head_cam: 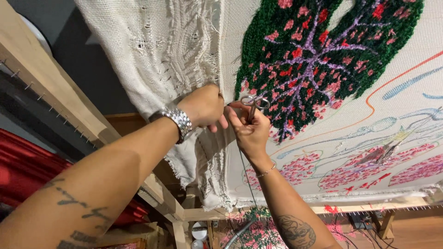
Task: Trimming and threading yarn on a large tufted rug attached to a wooden frame.
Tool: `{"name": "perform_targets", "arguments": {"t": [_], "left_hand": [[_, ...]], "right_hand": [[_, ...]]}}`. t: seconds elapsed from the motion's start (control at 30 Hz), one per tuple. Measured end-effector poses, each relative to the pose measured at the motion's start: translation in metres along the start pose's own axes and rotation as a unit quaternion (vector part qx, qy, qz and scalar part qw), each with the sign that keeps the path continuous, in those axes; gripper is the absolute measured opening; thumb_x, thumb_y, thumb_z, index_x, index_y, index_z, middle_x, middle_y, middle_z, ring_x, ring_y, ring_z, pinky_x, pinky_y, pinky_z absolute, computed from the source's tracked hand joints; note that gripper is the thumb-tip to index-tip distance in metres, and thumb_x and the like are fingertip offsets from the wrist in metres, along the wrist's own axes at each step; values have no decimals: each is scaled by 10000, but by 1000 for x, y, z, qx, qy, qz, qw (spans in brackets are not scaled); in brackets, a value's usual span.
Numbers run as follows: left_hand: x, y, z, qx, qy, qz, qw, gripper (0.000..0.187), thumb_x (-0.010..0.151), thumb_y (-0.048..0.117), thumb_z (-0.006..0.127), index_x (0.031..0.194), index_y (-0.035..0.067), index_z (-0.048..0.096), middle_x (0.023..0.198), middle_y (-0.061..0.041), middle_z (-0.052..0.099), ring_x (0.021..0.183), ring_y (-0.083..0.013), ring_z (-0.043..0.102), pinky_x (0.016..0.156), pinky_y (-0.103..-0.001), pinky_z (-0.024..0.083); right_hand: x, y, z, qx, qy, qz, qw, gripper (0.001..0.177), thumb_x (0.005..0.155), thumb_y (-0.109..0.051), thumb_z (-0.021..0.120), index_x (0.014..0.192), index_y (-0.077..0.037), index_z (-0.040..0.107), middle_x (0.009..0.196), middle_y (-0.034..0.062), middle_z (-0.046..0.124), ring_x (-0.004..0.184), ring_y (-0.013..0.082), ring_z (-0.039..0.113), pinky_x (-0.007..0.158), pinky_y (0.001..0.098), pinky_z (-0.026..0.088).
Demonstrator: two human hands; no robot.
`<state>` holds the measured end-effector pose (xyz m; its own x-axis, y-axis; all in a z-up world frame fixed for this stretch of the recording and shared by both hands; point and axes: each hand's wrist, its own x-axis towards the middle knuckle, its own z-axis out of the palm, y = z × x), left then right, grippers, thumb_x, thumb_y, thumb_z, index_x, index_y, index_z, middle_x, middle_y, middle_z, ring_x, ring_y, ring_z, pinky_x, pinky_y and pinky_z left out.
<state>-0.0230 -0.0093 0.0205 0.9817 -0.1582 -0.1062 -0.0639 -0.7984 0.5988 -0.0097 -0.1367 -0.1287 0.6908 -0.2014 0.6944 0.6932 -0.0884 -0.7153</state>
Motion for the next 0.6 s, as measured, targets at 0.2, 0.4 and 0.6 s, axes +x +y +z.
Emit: {"name": "perform_targets", "arguments": {"t": [0.2,0.4,0.6], "left_hand": [[16,-14,-6,-79,-116,-43,989,298,983,102,345,1157,-34,545,832,-133,788,495,-152,619,422,-323,452],[-1,5,-9,-67,-56,-55,995,241,976,99,394,1116,-10,557,823,-128,787,525,-155,638,435,-329,459],[-18,-7,12,10,65,10,998,240,959,136,465,925,-10,652,747,-105,783,557,-243,747,583,-380,579]], "right_hand": [[-2,-1,1,12,7,-18,1000,114,959,-106,765,1055,-43,762,654,-124,396,604,10,354,537,226,280],[-2,-4,1,1,10,-20,1000,71,943,-86,784,990,-45,751,651,-123,377,599,8,344,534,215,278],[-2,1,0,34,-9,-7,999,122,935,-75,806,1032,-64,734,697,-118,392,631,4,340,554,199,268]]}}
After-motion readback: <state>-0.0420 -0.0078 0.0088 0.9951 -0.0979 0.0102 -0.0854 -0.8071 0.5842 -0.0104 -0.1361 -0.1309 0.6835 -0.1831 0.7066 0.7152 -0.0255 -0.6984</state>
